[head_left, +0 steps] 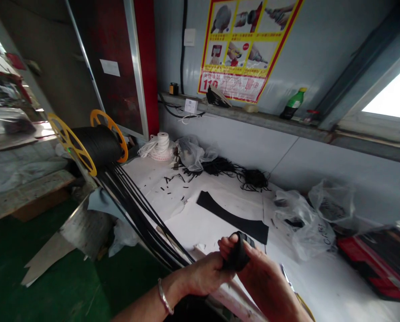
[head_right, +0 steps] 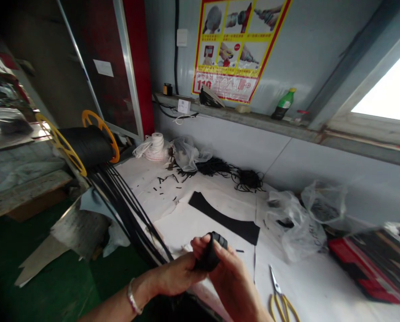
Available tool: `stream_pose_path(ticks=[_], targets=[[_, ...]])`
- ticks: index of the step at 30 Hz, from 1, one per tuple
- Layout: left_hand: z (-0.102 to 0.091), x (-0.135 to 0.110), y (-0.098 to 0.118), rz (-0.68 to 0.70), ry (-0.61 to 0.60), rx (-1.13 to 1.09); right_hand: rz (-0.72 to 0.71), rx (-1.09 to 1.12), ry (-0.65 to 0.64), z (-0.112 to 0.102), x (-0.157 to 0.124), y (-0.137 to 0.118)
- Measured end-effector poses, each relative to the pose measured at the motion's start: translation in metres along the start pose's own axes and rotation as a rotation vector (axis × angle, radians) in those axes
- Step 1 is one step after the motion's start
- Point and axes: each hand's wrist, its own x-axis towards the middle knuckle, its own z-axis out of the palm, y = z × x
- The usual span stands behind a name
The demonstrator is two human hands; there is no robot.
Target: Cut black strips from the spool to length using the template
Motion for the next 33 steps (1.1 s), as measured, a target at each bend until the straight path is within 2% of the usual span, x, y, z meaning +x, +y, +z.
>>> stream_pose_path(ticks=[6,12,16,20,25,30,33], targets=[[0.004,0.002,-0.006,0.028,-0.048,0.072,0.028,-0.034,-0.021,-0.016,-0.012,-0.003],[0.002,0.002,-0.002,0.036,-0.010,0.170,0.035,-0.096,-0.095,-0.028,-0.022,-0.004],[0.005,0.003,-0.009,0.032,-0.058,0.214,0.070,-0.094,-0.101,-0.034,-0.029,-0.003],[0.010,0.004,-0.014,0.012,-0.087,0.235,0.098,-0.027,-0.098,-0.036,-0.038,-0.007],[0.011,0.008,-0.001,0.018,-0.142,0.257,0.174,0.069,-0.051,-0.039,-0.053,-0.013],[0.022,0.015,0.005,0.002,-0.201,0.269,0.230,0.206,-0.015,-0.053,-0.068,-0.017],[0.032,0.021,0.005,-0.025,-0.229,0.184,0.262,0.210,0.001,-0.063,-0.079,-0.022]])
